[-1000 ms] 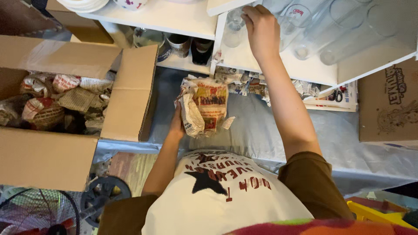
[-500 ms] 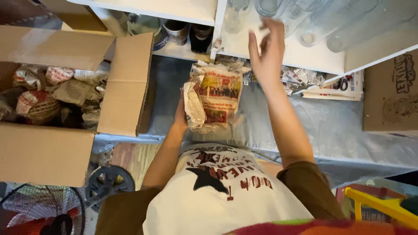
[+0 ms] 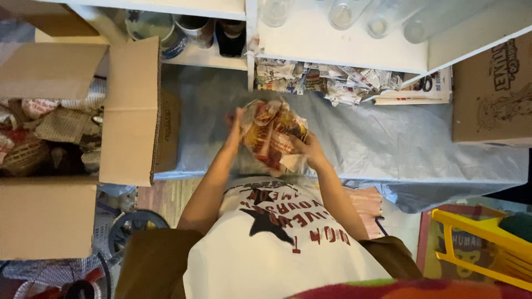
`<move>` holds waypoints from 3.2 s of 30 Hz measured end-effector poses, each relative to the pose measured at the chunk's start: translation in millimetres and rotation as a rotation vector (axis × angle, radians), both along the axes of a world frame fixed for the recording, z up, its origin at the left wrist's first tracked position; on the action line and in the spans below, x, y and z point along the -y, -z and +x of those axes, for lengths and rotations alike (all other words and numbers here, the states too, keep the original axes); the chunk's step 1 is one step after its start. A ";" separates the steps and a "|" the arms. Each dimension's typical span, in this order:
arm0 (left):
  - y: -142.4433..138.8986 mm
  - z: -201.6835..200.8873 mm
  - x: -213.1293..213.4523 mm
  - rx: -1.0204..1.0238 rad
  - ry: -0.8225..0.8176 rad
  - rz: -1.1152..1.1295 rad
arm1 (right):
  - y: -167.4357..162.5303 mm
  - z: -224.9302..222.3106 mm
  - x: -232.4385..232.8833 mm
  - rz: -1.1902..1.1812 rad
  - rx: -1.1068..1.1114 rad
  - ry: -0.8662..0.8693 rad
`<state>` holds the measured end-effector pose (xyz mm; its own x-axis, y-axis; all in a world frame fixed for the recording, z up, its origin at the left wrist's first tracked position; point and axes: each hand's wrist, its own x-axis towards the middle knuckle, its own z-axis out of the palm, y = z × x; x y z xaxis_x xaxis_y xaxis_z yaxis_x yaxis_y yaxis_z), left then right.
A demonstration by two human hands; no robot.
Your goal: The person wraps ceramic cups and bowls in sheets of newspaper, crumpling and folding the paper around each item, and places the wrapped pieces into a cardboard box lined with crumpled newspaper. They occasionally reach into the box to reposition wrapped items and take fresh paper from a pile on the shelf.
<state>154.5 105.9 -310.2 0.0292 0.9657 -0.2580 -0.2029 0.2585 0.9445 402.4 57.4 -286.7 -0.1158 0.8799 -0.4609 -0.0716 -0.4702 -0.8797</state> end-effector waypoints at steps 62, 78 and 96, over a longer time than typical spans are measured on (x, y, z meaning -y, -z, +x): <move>7.1 -16.8 -9.2 -0.700 0.088 0.057 | 6.3 -64.9 -2.7 0.962 0.978 -0.817; -2.0 -44.1 -62.8 -0.385 -0.175 0.278 | 19.3 -49.7 -6.8 0.996 0.955 -0.972; 8.0 -45.5 -33.7 -0.115 -0.353 0.299 | 17.4 -51.7 -9.1 1.008 0.951 -0.865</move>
<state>109.1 139.6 -318.3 -0.3268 0.9437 0.0502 -0.1194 -0.0939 0.9884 350.8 66.5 -304.1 -0.7330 0.6792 0.0378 0.6090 0.6800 -0.4084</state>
